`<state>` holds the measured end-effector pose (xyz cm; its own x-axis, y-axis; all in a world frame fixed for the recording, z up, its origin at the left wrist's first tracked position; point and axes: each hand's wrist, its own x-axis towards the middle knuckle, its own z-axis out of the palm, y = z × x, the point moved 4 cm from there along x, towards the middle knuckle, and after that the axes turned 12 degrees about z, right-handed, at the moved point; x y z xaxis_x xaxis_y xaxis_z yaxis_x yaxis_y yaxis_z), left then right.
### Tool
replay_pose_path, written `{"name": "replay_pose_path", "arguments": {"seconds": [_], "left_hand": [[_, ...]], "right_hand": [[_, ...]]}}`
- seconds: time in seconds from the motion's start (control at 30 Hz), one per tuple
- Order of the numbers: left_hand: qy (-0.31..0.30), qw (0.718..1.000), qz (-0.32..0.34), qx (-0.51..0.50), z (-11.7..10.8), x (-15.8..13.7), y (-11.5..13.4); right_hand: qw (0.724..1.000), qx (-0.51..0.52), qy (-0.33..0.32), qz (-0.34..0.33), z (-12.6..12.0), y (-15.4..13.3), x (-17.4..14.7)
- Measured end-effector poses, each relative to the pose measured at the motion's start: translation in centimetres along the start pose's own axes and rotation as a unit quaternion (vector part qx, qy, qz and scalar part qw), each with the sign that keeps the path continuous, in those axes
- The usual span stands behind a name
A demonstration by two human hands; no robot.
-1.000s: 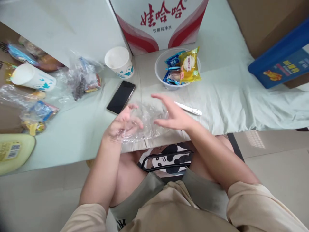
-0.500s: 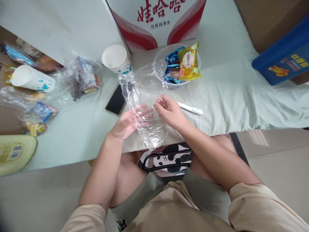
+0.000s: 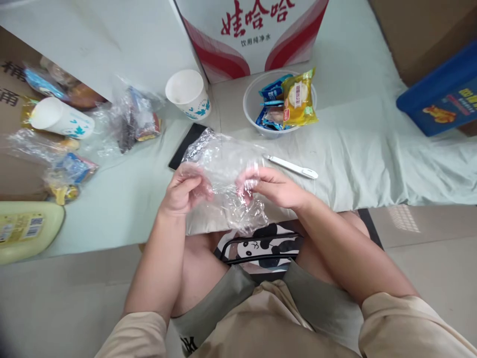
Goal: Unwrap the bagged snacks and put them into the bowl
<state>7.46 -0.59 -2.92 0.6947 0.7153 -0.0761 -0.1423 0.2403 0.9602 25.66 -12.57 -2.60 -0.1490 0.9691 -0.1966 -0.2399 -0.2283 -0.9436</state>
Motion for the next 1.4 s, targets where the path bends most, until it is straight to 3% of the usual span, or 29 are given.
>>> {"name": "replay_pose_path", "arguments": {"seconds": [0.1, 0.23, 0.4, 0.5, 0.6, 0.67, 0.8, 0.93, 1.07, 1.3, 1.4], "left_hand": [[-0.029, 0.999, -0.01, -0.021, -0.6, 0.2, 0.1], [-0.058, 0.998, -0.035, 0.0, -0.9, 1.2, -0.9], [0.004, 0.987, 0.061, 0.148, -0.9, 2.1, -1.3], [0.059, 0.99, 0.095, 0.081, -1.0, 2.1, -1.1], [0.037, 0.999, 0.037, 0.016, -0.6, 2.0, -1.5], [0.016, 1.0, 0.007, 0.018, -0.2, 1.9, -1.5], [0.011, 1.0, 0.025, -0.011, 0.3, 1.6, -1.0], [-0.013, 0.998, -0.028, 0.051, 0.3, 1.5, -1.9], [0.003, 0.991, 0.004, 0.13, -0.3, 1.6, -2.2], [0.028, 0.999, 0.013, -0.009, -0.4, 1.0, -0.6], [0.008, 0.999, 0.008, -0.045, -0.4, 1.1, -0.1]], "right_hand": [[0.999, -0.023, -0.005, -0.025, -0.6, 0.0, 0.3], [0.991, -0.07, 0.112, 0.02, -1.7, 0.7, 1.0], [0.967, -0.109, 0.228, 0.041, -1.7, 1.4, 1.2], [0.958, -0.06, 0.281, 0.0, -1.9, 1.2, 1.0], [0.95, 0.012, 0.309, -0.049, -2.2, 0.8, 0.9], [0.955, 0.046, 0.291, -0.04, -2.2, 0.9, 1.0], [0.976, 0.02, 0.212, 0.049, -1.5, 1.6, 1.5], [0.972, -0.018, 0.231, 0.037, -1.3, 1.5, 1.3], [0.97, -0.062, 0.229, 0.054, -1.4, 1.5, 1.3], [0.983, 0.086, 0.162, -0.017, -1.3, -0.2, 0.6], [0.989, 0.097, 0.107, -0.003, -1.1, -0.8, 0.4]]}}
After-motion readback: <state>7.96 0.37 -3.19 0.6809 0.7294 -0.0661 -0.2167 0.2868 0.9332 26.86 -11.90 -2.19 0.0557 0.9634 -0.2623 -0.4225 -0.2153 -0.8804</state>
